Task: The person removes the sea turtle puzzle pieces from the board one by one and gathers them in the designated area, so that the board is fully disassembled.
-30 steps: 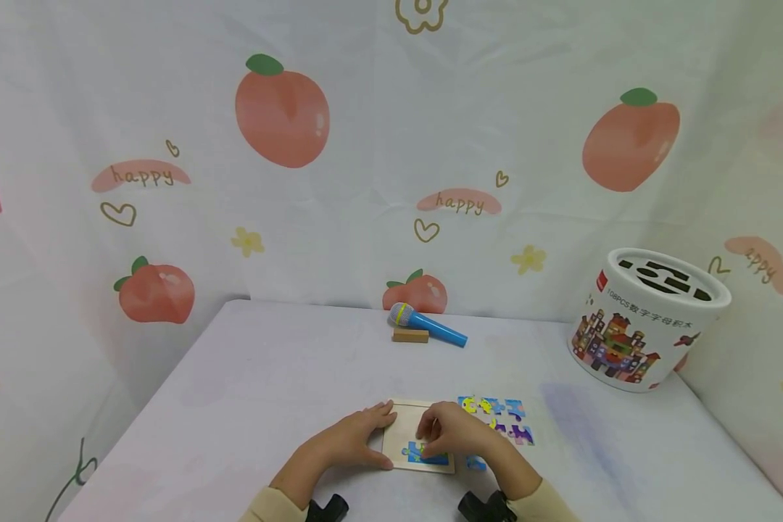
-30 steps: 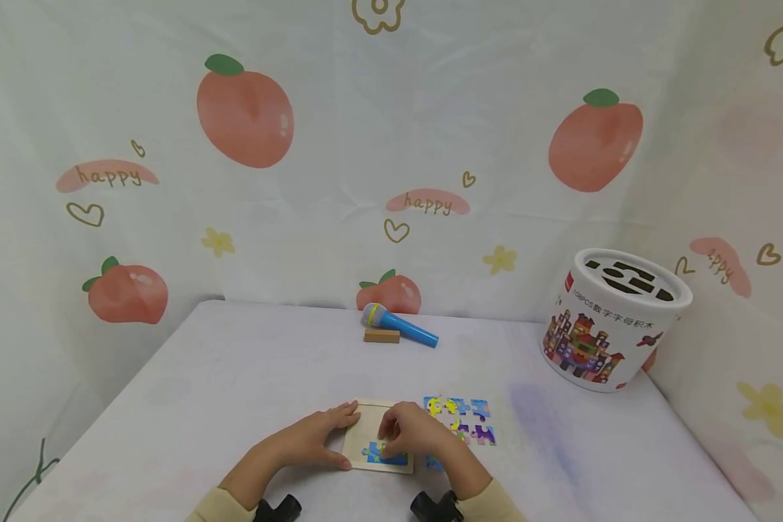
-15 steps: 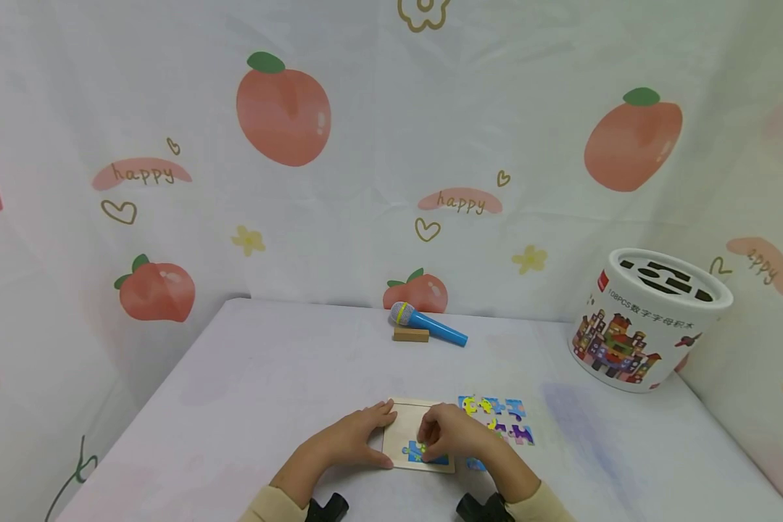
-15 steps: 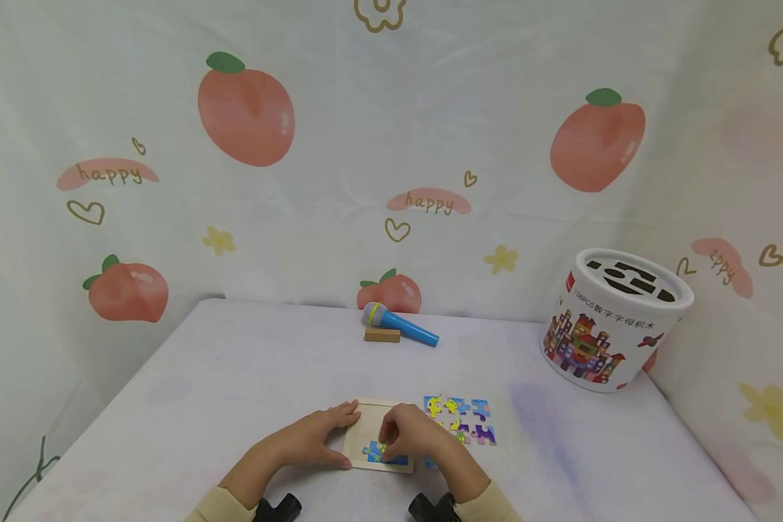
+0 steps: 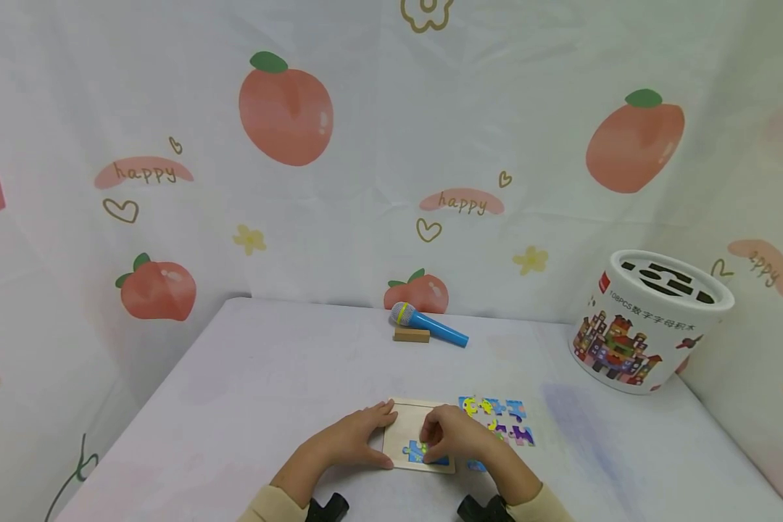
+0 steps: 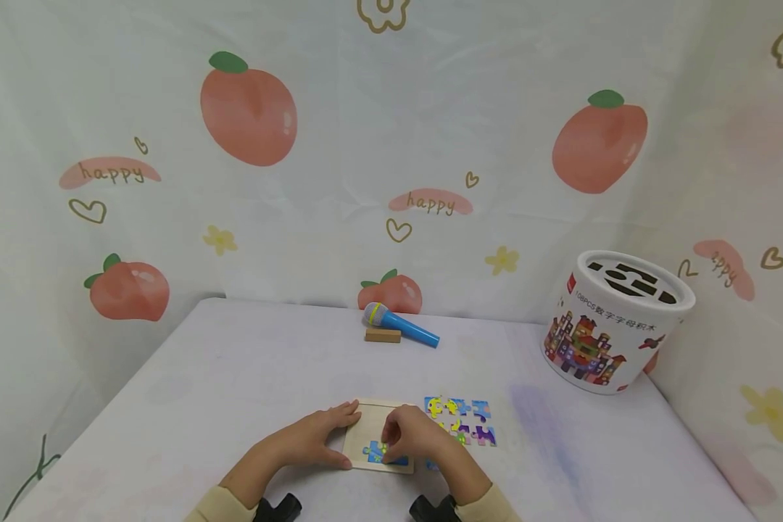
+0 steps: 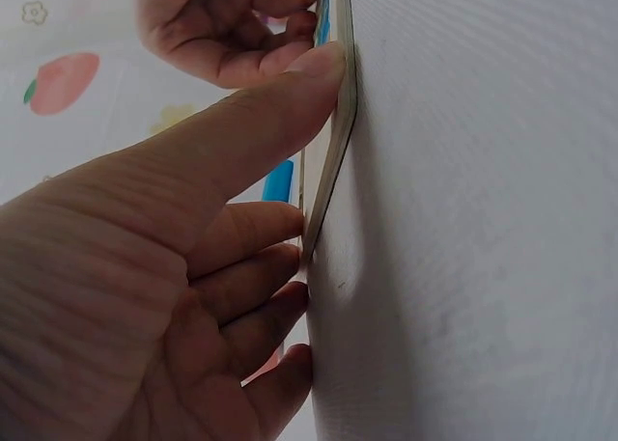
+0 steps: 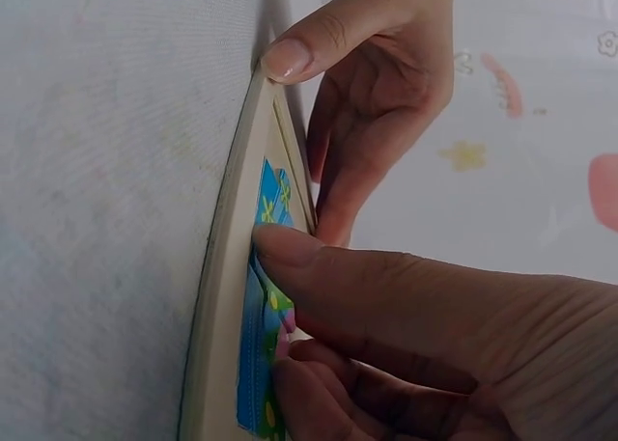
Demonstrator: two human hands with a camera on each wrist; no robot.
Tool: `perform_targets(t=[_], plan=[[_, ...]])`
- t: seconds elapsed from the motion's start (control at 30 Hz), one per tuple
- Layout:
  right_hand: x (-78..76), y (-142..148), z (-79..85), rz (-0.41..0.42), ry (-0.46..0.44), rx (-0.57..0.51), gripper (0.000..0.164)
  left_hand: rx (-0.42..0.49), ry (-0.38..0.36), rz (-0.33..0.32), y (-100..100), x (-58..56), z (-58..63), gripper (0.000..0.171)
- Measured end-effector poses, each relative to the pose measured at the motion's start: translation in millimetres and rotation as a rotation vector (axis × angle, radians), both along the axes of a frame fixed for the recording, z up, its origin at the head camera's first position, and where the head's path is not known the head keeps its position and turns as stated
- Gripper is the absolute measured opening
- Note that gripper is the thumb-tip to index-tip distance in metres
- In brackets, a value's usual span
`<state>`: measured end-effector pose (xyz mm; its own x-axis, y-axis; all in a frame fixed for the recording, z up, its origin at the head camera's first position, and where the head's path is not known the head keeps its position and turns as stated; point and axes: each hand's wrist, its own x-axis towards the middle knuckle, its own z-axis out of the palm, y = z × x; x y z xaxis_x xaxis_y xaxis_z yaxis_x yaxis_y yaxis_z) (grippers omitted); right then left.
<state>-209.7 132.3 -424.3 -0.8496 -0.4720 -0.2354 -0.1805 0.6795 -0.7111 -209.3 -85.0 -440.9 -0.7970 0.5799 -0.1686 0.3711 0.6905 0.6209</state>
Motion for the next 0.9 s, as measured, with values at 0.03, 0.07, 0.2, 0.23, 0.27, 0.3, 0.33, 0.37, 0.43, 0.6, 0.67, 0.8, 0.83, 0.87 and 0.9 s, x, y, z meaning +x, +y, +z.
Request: perform_targets(t=[0.03,0.07,0.2,0.23,0.27,0.3,0.33,0.37,0.43,0.6,0.67,0.8,0.83,0.87,0.9], plan=[[0.2,0,-0.2,0.002,-0.001,-0.003,0.019,0.001,0.001,-0.001,0,0.1,0.0,0.077],[0.2,1,-0.5,0.006,0.0,-0.007,0.019,0.002,0.002,-0.002,0,0.1,0.0,0.077],[-0.7,1,-1.8,0.022,-0.005,-0.031,0.021,-0.001,0.007,-0.005,0,0.2,-0.3,0.077],[-1.1,2,-2.1,0.025,-0.007,-0.034,0.022,-0.002,0.008,-0.006,0,0.1,-0.6,0.077],[-1.7,2,-2.7,0.029,-0.01,-0.038,0.022,-0.003,0.009,-0.007,0,0.0,-0.6,0.077],[-2.3,2,-3.4,0.032,-0.01,-0.039,0.023,-0.005,0.01,-0.007,0,-0.1,-0.8,0.077],[-2.7,2,-4.0,0.037,-0.01,-0.041,0.023,-0.006,0.011,-0.008,0,-0.2,-0.8,0.077],[-3.2,3,-4.8,0.042,-0.008,-0.043,0.022,-0.006,0.011,-0.009,0,-0.4,-1.0,0.077],[-4.1,4,-6.1,0.051,-0.006,-0.046,0.021,-0.006,0.009,-0.01,0,-0.6,-1.1,0.077],[-4.4,6,-9.2,0.05,-0.021,-0.076,0.015,-0.006,-0.003,-0.008,1,-1.0,-0.9,0.077],[-4.1,7,-10.4,0.044,-0.03,-0.093,0.013,-0.008,-0.005,-0.007,1,-1.2,-0.8,0.077],[-3.6,9,-11.0,0.034,-0.048,-0.134,0.009,-0.005,-0.007,-0.005,0,-1.4,-1.7,0.077],[-3.6,10,-11.1,0.032,-0.052,-0.144,0.008,-0.004,-0.008,-0.005,0,-1.4,-2.0,0.077],[-3.3,10,-10.9,0.031,-0.055,-0.155,0.007,-0.003,-0.009,-0.004,0,-1.3,-2.5,0.077],[-2.9,11,-10.8,0.03,-0.055,-0.164,0.007,-0.002,-0.007,-0.005,0,-1.2,-2.8,0.077]])
